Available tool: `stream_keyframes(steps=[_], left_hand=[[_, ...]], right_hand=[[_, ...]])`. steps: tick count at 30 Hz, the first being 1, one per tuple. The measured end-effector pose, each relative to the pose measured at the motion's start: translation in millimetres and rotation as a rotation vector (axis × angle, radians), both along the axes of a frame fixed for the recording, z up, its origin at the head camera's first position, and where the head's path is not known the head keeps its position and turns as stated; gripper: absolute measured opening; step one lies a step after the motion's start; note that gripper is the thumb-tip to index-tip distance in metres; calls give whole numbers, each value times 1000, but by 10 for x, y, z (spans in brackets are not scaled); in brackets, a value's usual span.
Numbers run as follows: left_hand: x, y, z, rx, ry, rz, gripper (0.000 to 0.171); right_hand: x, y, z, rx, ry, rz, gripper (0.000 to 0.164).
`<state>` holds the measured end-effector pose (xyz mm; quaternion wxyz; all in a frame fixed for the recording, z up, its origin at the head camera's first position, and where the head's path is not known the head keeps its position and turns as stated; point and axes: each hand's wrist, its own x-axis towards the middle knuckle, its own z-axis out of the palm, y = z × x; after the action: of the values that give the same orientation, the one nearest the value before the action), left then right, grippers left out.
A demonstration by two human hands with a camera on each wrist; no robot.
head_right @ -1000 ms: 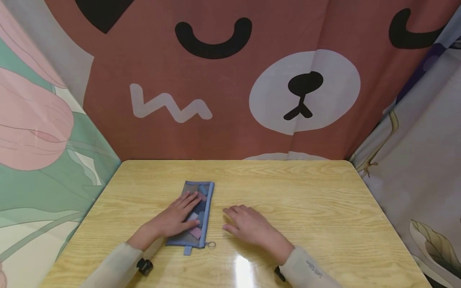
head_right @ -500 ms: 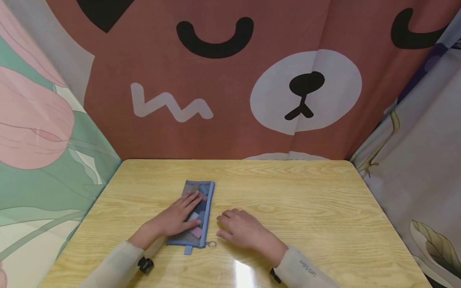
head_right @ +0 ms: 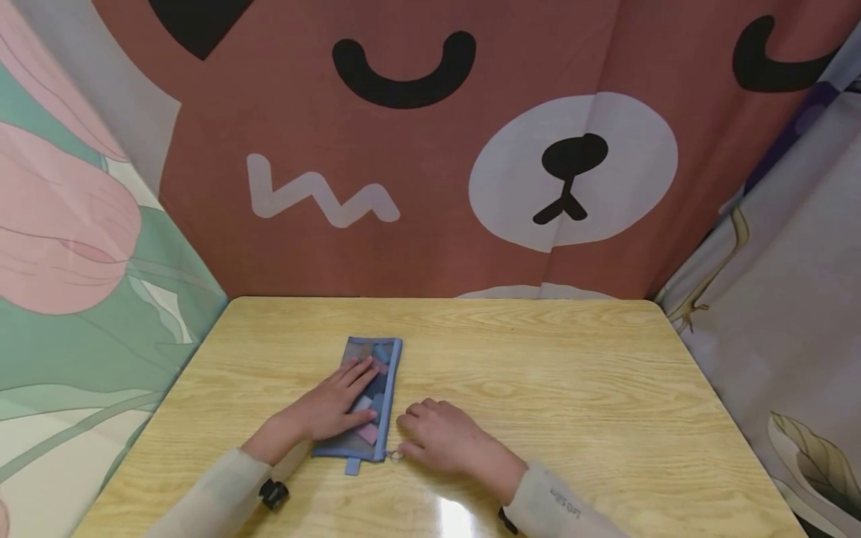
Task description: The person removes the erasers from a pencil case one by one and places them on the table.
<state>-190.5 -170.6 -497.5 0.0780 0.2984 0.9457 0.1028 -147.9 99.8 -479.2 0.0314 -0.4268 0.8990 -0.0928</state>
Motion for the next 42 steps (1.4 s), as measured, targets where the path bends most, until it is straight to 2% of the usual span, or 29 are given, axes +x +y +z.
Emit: stream_keyframes(steps=[13, 26, 36, 42], left_hand=[[-1, 22, -12, -3, 36, -9, 79], [-1, 36, 8, -8, 23, -9, 79], [-2, 43, 1, -16, 25, -2, 78], [10, 42, 5, -10, 16, -1, 78]], right_hand=[[22, -86, 27, 22, -23, 28, 40], [16, -109, -10, 3, 0, 59, 35], [44, -179, -2, -31, -118, -9, 26], [55, -232, -34, -27, -129, -54, 19]])
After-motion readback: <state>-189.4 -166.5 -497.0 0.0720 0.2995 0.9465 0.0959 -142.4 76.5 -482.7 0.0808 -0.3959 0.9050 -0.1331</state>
